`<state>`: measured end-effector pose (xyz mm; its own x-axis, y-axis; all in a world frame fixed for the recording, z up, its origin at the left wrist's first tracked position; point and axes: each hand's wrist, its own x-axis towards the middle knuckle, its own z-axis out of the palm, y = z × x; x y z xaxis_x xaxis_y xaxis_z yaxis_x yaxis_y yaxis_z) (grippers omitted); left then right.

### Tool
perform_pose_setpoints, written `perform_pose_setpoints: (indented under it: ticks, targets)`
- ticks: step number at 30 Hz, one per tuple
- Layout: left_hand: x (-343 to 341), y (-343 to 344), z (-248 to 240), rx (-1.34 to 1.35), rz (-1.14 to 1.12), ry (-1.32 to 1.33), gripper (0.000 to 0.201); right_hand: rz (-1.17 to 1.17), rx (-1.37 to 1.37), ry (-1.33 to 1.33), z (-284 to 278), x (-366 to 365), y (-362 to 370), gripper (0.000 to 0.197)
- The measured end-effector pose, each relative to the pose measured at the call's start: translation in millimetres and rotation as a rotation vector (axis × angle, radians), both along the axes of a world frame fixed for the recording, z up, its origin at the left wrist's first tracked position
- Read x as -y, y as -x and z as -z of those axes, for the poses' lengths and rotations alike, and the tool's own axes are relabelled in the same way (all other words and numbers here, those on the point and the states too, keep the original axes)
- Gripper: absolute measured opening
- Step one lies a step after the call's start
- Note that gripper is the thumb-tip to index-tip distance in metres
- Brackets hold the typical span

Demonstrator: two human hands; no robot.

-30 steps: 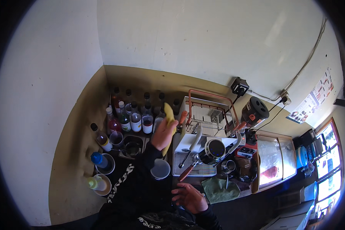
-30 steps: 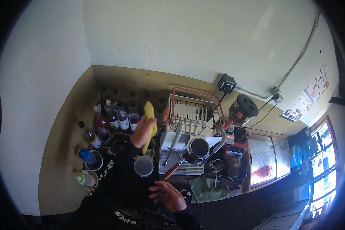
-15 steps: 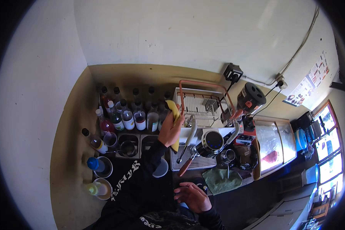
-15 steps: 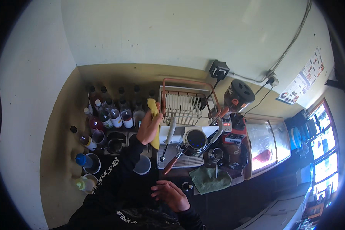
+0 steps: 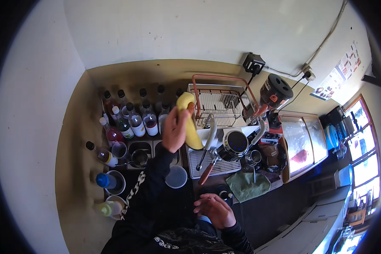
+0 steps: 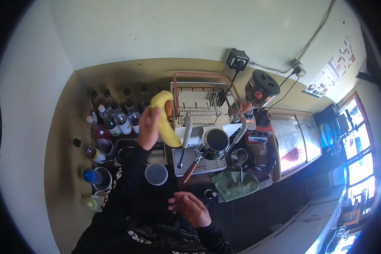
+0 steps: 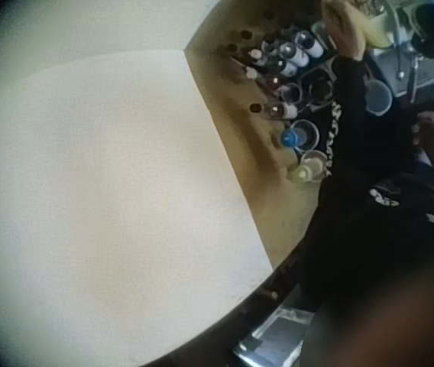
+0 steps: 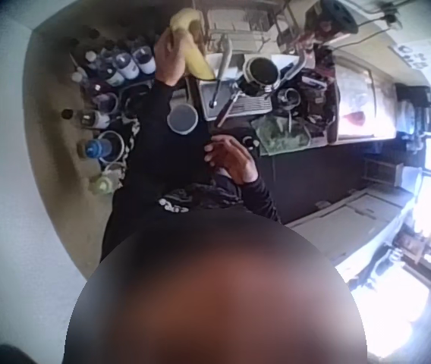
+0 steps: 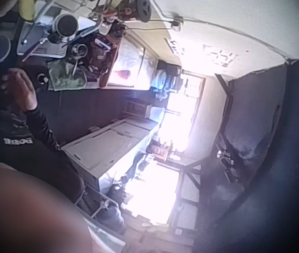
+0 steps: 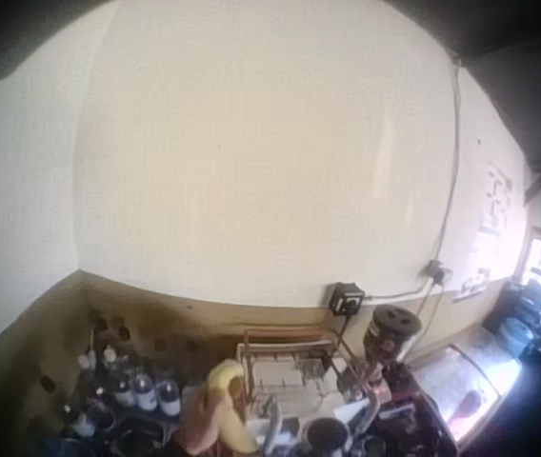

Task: Cleaning a service counter and then wiping down an espresso machine.

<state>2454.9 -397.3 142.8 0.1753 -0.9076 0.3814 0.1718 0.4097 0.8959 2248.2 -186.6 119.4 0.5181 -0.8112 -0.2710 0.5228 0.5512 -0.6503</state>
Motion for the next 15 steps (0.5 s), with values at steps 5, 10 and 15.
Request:
perform_pose_setpoints:
  ticks: [5,10,15]
  targets:
    - [-82.8,-20.9,-49.1,-0.451,0.249,-0.195,0.046,0.408,-0.172,0.291,0.9,13.4,3.2,0.053]
    - [-142.8,-32.2,-25.9,-0.275,0.746,-0.546,0.036,0.241,0.134,0.343,38.5,15.9,-31.8,0.100]
    - [-165.3,-29.2,22.8,-0.265,0.559,-0.610,0.015,0.146,-0.228,-0.078,22.9,-11.1,-15.0,0.061]
